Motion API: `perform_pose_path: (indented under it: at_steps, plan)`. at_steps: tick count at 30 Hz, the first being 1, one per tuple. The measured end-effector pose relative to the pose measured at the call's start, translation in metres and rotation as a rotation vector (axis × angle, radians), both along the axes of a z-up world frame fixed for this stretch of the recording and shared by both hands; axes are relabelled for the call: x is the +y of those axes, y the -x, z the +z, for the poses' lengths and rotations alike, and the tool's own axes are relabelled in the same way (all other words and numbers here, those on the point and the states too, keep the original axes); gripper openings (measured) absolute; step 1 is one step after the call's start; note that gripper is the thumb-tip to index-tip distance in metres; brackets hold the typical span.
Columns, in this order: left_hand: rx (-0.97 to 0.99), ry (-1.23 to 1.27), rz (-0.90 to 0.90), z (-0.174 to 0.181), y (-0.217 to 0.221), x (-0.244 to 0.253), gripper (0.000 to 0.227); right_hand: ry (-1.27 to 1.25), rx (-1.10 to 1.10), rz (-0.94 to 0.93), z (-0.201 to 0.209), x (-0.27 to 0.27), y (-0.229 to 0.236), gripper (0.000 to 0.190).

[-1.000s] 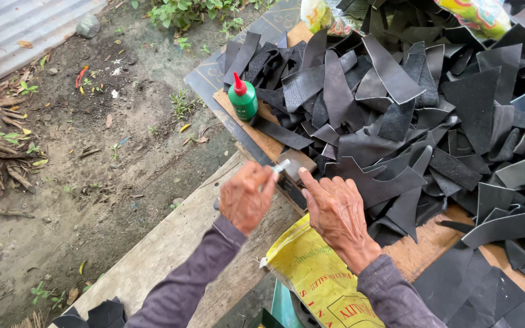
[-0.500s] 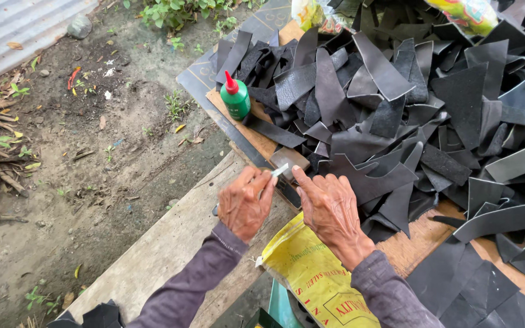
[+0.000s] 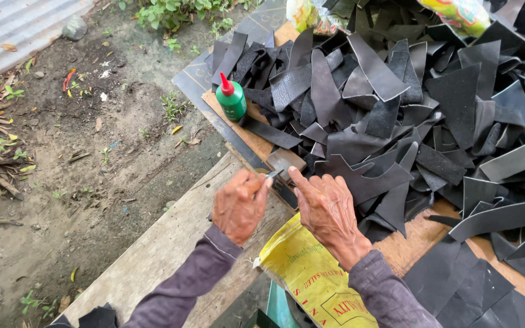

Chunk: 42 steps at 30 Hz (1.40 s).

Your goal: The person marks a leather piece using a template and a pen, then cuts the marked shapes with shears and uses a small hammer to flatten the edges of the resulting scraps.

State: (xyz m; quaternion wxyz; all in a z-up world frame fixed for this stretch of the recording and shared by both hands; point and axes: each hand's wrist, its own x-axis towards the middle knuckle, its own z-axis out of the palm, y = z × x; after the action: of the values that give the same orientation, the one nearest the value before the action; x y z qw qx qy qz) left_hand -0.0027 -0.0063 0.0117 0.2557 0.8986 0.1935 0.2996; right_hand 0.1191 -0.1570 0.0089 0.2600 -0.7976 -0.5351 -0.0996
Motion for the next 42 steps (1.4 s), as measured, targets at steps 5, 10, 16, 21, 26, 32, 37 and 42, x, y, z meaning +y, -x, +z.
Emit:
perform_pose_path:
  at_steps: [5, 10, 16, 21, 26, 32, 37, 42]
  plan:
    - [0.214, 0.499, 0.026, 0.002, 0.002, 0.018, 0.038, 0.011, 0.025, -0.006, -0.003, -0.003, 0.003, 0.040]
    - [0.259, 0.517, 0.029, -0.016, -0.011, 0.029, 0.038, 0.001, 0.008, -0.004, -0.002, -0.001, 0.000, 0.041]
    - [0.327, 0.776, 0.038, -0.035, -0.016, 0.037, 0.035, -0.009, -0.001, 0.011, -0.001, -0.001, -0.002, 0.042]
    - [0.248, 0.773, 0.046, -0.031, -0.014, 0.036, 0.045, 0.017, 0.015, -0.006, -0.002, -0.001, 0.000, 0.042]
    - [0.277, 0.699, 0.097, -0.024, -0.013, 0.032, 0.051, 0.014, 0.014, -0.002, -0.004, -0.003, 0.002, 0.041]
    - [0.278, 0.763, 0.092, -0.034, -0.014, 0.033, 0.052, 0.018, -0.010, -0.006, -0.003, -0.002, 0.000, 0.041]
    - [0.242, 0.814, 0.058, -0.045, -0.016, 0.032, 0.040, 0.014, -0.010, -0.010, 0.000, 0.001, -0.003, 0.042]
    - [0.321, 0.706, 0.075, -0.045, -0.012, 0.031, 0.042, 0.020, 0.007, -0.009, -0.002, -0.001, -0.001, 0.043]
